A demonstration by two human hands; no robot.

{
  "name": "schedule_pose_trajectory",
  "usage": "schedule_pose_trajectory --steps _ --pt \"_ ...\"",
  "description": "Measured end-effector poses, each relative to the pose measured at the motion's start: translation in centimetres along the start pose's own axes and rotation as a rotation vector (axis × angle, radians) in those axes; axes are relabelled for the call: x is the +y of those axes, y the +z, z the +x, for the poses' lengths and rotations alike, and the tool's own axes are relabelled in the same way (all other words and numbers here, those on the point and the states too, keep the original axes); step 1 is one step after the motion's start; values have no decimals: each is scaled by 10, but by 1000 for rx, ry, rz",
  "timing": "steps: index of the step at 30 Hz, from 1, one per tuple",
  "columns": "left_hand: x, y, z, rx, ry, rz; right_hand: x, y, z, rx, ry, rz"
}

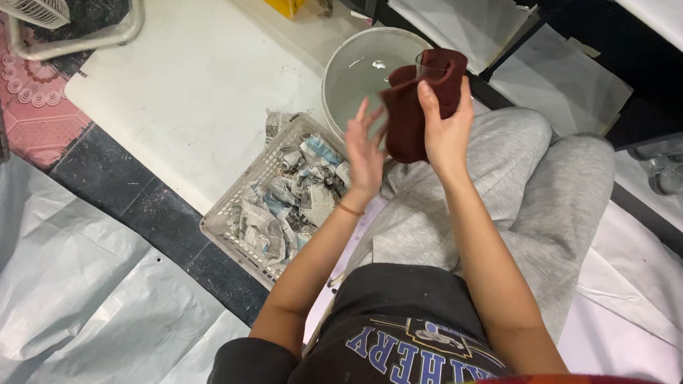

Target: The person unwraps small ceramic and glass items from newspaper, washes them in a bucket of water, dries them with a cloth, and places them on a shelf. The items include cups, a glass, and a small plate.

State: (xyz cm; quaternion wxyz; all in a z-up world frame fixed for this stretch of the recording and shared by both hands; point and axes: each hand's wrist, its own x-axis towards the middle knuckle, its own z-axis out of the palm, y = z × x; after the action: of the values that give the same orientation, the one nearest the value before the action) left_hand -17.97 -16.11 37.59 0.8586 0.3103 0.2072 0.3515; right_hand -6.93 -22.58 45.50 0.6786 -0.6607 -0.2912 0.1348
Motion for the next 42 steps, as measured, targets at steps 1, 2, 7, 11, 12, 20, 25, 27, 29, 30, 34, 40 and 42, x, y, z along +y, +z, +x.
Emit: schedule_pose_trajectory --steps 1,2,7,11,12,20,25,27,29,30,34,40,42 --pt "-4 9 -4 -95 174 161 0 1 -3 -34 -40 -41" --pt "-11 20 -3 -94 287 309 0 2 -7 -67 -76 -83" --pt "-29 30 -5 -36 474 602 -12 1 -22 -64 -617 -781" --pt "-29 21 5 -84 375 561 -16 -14 -29 -191 -328 -695" --pt "-25 18 6 -129 371 547 -14 -17 -28 -305 -148 -369" --pt "-41 4 15 -262 446 631 -39 -19 -31 -176 -354 -74" --pt "-14 41 -12 -386 376 507 -47 -24 -32 -102 -204 -146" --pt "2 51 -15 -250 333 673 -43 -24 -27 -59 -78 -333" --pt "4 54 -15 -130 294 765 -37 -19 -29 -33 -95 -360" --pt "0 51 -13 -80 277 774 -34 -17 -32 -21 -100 -375" --pt "-22 25 0 -77 318 1057 -34 -2 -57 -72 -360 -143" --pt "-24 40 -47 -291 481 732 -39 -16 -57 -38 -197 85" --pt "-11 47 -67 -351 612 791 -38 -24 -54 -117 -267 138"
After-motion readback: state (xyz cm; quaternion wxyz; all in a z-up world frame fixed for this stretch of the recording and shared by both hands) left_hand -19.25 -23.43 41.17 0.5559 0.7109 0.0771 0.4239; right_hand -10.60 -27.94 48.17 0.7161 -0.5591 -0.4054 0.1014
